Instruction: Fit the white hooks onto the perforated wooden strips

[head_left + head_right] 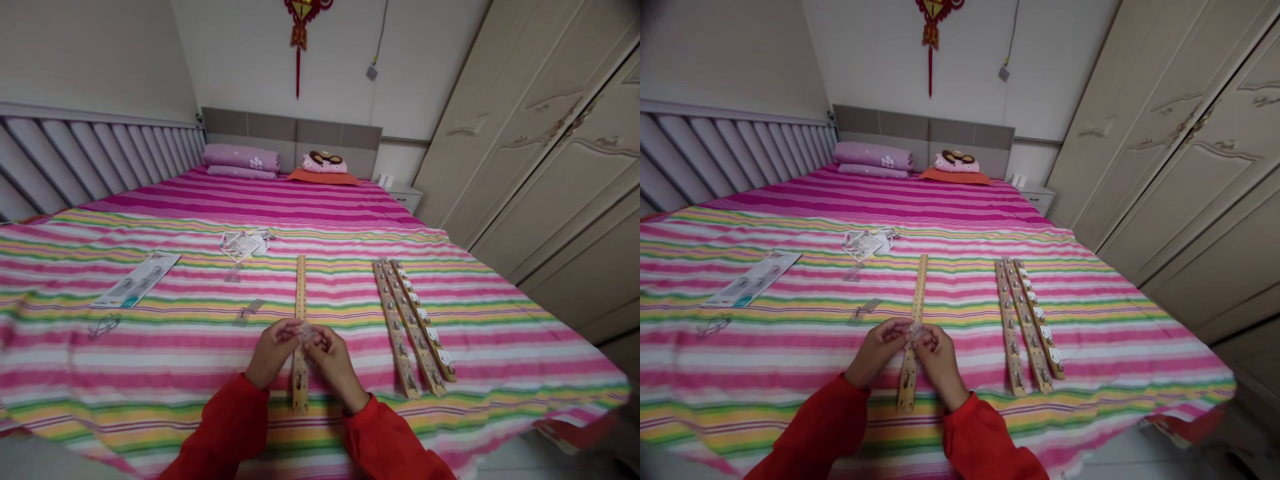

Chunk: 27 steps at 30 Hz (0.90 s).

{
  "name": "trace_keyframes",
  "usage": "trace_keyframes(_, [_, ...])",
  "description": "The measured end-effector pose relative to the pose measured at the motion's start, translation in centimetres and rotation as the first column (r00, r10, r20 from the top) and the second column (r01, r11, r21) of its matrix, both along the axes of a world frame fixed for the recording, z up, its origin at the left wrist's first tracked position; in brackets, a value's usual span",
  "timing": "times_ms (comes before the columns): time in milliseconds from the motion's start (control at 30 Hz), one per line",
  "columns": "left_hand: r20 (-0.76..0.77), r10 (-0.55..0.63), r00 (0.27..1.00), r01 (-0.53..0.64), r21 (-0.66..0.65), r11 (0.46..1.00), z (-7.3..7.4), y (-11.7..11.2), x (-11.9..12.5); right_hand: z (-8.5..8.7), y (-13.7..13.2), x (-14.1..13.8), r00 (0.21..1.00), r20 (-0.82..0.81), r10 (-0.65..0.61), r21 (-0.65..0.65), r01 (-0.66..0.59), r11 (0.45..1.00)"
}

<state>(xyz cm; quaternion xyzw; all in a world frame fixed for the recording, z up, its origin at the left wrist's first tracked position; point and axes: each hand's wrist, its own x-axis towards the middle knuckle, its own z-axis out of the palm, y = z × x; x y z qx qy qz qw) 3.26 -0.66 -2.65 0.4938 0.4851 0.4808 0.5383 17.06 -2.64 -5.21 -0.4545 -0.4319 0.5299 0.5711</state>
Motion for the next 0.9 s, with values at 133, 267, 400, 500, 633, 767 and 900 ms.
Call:
trace_keyframes(133, [-0.060, -0.053, 0.997, 0.054, 0.026, 0.998, 0.8, -0.2, -0.7, 1.1, -0.3, 0.9, 0.983, 0.131, -0.130, 0.113, 0.115, 0.987])
trace_keyframes(267, [-0.116, -0.165, 0.979, 0.170, 0.037, 0.985, 0.9, -0.3, -0.9, 1.8, -0.1, 1.3, 0.988, 0.153, -0.035, 0.129, 0.015, 0.991])
trace_keyframes(400, [-0.095, -0.145, 0.985, 0.148, 0.030, 0.989, 1.3, 0.1, -0.8, 1.8, 0.0, 1.0, 0.998, 0.005, 0.056, -0.010, -0.055, 0.998])
trace_keyframes(500, [-0.022, -0.026, 0.999, 0.026, -0.009, 1.000, 1.2, 0.3, -0.7, 1.7, -0.1, 0.7, 0.983, -0.185, 0.010, -0.132, -0.035, 0.991])
trace_keyframes(633, [0.051, -0.008, 0.999, 0.015, -0.136, 0.991, 0.0, 0.4, -0.5, 1.1, 0.0, 0.3, 0.929, -0.367, -0.045, -0.230, -0.044, 0.972])
trace_keyframes(767, [0.034, 0.036, 0.999, -0.032, -0.113, 0.993, -1.1, 0.6, -0.2, 0.3, 0.2, 0.0, 0.959, -0.279, -0.038, -0.203, -0.020, 0.979])
trace_keyframes(900, [-0.055, 0.086, 0.995, -0.087, -0.026, 0.996, -1.7, 1.2, -0.2, -0.8, 0.6, 0.0, 0.989, -0.145, -0.030, -0.170, 0.005, 0.985])
